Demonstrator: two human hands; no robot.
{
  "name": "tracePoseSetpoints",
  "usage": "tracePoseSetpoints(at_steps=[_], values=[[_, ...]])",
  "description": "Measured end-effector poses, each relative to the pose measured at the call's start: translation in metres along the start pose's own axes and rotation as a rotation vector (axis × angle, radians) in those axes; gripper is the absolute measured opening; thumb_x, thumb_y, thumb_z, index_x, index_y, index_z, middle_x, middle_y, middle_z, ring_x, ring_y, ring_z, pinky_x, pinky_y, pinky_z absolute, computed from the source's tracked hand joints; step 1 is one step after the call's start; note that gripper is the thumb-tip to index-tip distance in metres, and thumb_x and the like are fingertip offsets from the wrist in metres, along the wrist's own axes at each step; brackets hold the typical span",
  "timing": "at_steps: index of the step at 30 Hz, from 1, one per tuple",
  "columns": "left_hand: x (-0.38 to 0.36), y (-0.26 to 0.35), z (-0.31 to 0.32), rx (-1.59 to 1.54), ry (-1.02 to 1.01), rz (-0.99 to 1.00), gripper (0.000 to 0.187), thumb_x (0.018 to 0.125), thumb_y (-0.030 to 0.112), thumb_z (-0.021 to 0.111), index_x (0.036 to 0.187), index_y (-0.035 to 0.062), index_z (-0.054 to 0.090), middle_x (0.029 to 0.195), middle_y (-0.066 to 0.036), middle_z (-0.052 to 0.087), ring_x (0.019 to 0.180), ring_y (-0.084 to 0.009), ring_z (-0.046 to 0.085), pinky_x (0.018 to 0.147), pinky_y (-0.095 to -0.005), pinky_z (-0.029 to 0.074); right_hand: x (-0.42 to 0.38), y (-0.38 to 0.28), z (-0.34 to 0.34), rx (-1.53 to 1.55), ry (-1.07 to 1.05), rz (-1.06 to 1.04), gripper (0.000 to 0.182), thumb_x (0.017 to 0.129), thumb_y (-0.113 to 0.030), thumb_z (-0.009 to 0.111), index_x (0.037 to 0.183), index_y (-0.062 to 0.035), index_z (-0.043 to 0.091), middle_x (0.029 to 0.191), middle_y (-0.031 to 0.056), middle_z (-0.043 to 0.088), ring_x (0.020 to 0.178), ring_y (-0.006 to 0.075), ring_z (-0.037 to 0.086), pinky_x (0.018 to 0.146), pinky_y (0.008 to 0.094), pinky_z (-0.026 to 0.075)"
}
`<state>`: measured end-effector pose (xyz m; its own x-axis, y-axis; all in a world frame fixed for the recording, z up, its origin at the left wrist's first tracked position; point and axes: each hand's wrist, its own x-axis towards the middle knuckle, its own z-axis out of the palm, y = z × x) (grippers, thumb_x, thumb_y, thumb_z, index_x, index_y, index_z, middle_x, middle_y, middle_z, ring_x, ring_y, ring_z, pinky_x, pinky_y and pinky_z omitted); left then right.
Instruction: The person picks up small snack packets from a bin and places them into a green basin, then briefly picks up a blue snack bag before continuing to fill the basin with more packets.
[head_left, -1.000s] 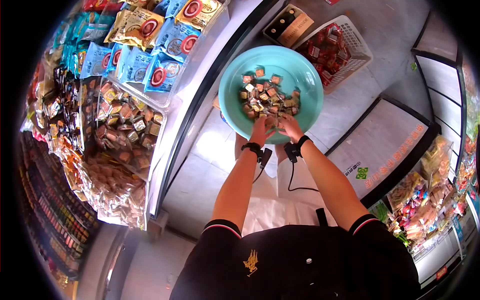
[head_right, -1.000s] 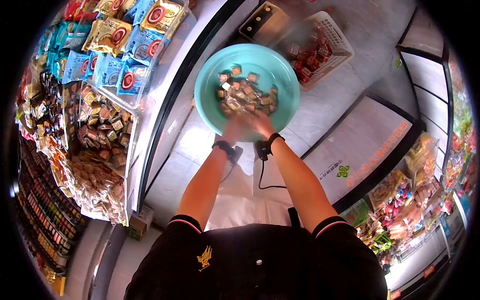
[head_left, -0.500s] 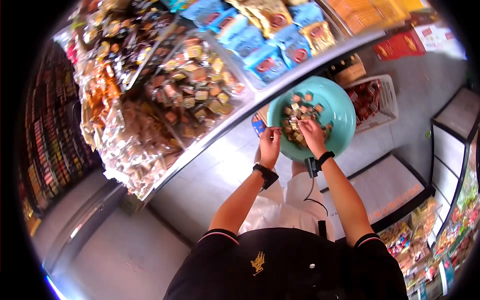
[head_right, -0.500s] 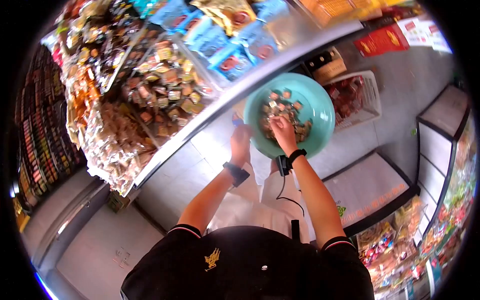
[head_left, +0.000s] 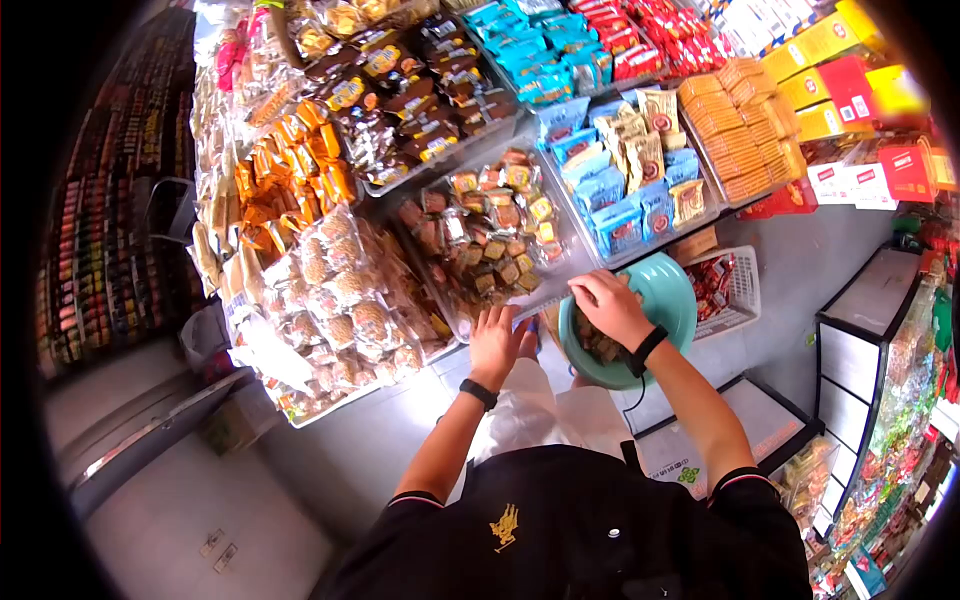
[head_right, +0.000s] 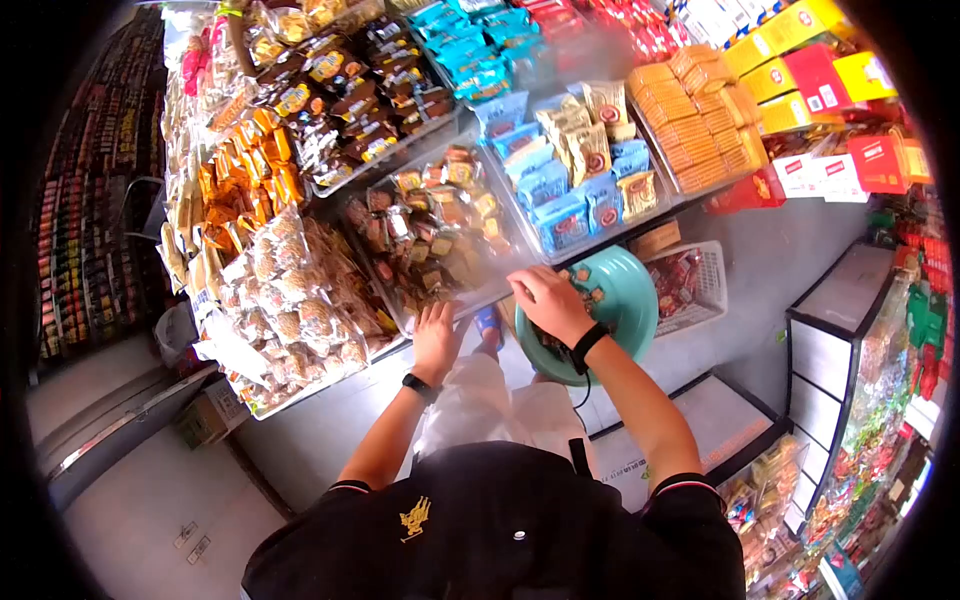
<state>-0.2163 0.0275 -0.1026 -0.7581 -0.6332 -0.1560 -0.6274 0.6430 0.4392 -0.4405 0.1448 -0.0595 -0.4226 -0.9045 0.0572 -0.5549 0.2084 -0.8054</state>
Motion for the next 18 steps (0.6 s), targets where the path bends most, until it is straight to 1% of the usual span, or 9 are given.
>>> tracePoseSetpoints(at_steps=[2, 5, 6, 9, 10, 13, 14, 17, 18], values=[[0.004, -0.013, -0.003, -0.007, -0.03, 0.014, 0.036, 0.086, 0.032, 0.072, 0.116, 0.0126, 0.066, 0.112, -0.008, 0.066, 0.107, -0.0301, 0.061, 0.087, -0.043, 0.051, 0.012, 0.003, 0.018, 0.025, -0.052, 0.064, 0.013, 0.091, -0.011, 0.066, 0.102, -0.0045, 0.068, 0.09, 0.0143, 0.069, 0.084, 0.0345, 0.066, 0.074, 0.0419, 0.052], [0.006, -0.016, -0.012, -0.053, -0.076, 0.042, 0.036, 0.087, 0.032, 0.071, 0.116, 0.0124, 0.065, 0.112, -0.008, 0.066, 0.108, -0.0301, 0.061, 0.09, -0.0439, 0.051, 0.034, -0.004, 0.027, 0.032, -0.146, 0.118, 0.013, 0.091, -0.012, 0.066, 0.101, -0.0031, 0.068, 0.088, 0.0159, 0.069, 0.084, 0.0363, 0.066, 0.075, 0.0424, 0.053], [0.008, -0.017, -0.012, -0.074, -0.099, 0.024, 0.038, 0.088, 0.035, 0.071, 0.119, 0.0125, 0.064, 0.114, -0.008, 0.066, 0.11, -0.0303, 0.061, 0.092, -0.0443, 0.051, 0.041, -0.004, 0.03, 0.015, -0.136, 0.1, 0.015, 0.093, -0.014, 0.066, 0.102, -0.0013, 0.069, 0.089, 0.0153, 0.071, 0.084, 0.0322, 0.069, 0.075, 0.0397, 0.054], [0.008, -0.015, -0.011, -0.102, -0.064, 0.001, 0.042, 0.088, 0.037, 0.071, 0.122, 0.0129, 0.062, 0.113, -0.008, 0.066, 0.109, -0.03, 0.061, 0.091, -0.0438, 0.051, 0.068, 0.002, 0.039, 0.303, -0.054, 0.17, 0.02, 0.095, -0.016, 0.066, 0.104, 0.0022, 0.068, 0.092, 0.0131, 0.074, 0.087, 0.0237, 0.072, 0.073, 0.0355, 0.055], [0.01, -0.016, -0.012, -0.099, -0.063, 0.033, 0.049, 0.087, 0.04, 0.072, 0.125, 0.0117, 0.059, 0.115, -0.009, 0.064, 0.11, -0.0315, 0.059, 0.093, -0.0441, 0.049, 0.079, 0.014, 0.043, 0.383, -0.086, 0.237, 0.026, 0.097, -0.017, 0.065, 0.112, 0.004, 0.065, 0.098, 0.0112, 0.075, 0.09, 0.0173, 0.072, 0.074, 0.0316, 0.055], [0.011, -0.011, -0.023, -0.105, 0.006, 0.025, 0.053, 0.086, 0.04, 0.073, 0.126, 0.0098, 0.056, 0.12, -0.012, 0.061, 0.114, -0.0343, 0.056, 0.097, -0.0451, 0.046, 0.106, 0.031, 0.051, 0.486, -0.09, 0.404, 0.031, 0.095, -0.014, 0.065, 0.121, 0.0035, 0.061, 0.103, 0.0115, 0.075, 0.089, 0.0158, 0.071, 0.075, 0.0301, 0.055], [0.014, -0.014, -0.021, -0.251, 0.011, 0.008, 0.056, 0.086, 0.033, 0.075, 0.131, 0.0077, 0.052, 0.132, -0.019, 0.053, 0.124, -0.0394, 0.05, 0.105, -0.0476, 0.041, 0.114, 0.03, 0.052, 0.418, -0.1, 0.481, 0.041, 0.092, -0.02, 0.068, 0.125, 0.0023, 0.059, 0.108, 0.0152, 0.074, 0.091, 0.0237, 0.072, 0.078, 0.0332, 0.056], [0.036, -0.005, -0.039, -0.307, 0.283, -0.007, 0.058, 0.087, 0.023, 0.075, 0.136, 0.0059, 0.049, 0.145, -0.024, 0.042, 0.134, -0.0436, 0.041, 0.111, -0.0493, 0.036, 0.123, 0.078, 0.094, 0.255, 0.049, 0.435, 0.047, 0.087, -0.029, 0.072, 0.122, 0.0023, 0.061, 0.106, 0.0193, 0.073, 0.095, 0.0343, 0.071, 0.082, 0.0378, 0.055], [0.048, -0.002, -0.045, -0.304, 0.379, -0.034, 0.067, 0.084, 0.013, 0.075, 0.143, 0.0077, 0.044, 0.15, -0.029, 0.033, 0.136, -0.0496, 0.037, 0.113, -0.0524, 0.034, 0.137, -0.001, 0.052, 0.174, -0.111, 0.655, 0.068, 0.088, -0.03, 0.074, 0.141, 0.0037, 0.047, 0.124, 0.0197, 0.067, 0.112, 0.03, 0.066, 0.095, 0.0366, 0.05]])
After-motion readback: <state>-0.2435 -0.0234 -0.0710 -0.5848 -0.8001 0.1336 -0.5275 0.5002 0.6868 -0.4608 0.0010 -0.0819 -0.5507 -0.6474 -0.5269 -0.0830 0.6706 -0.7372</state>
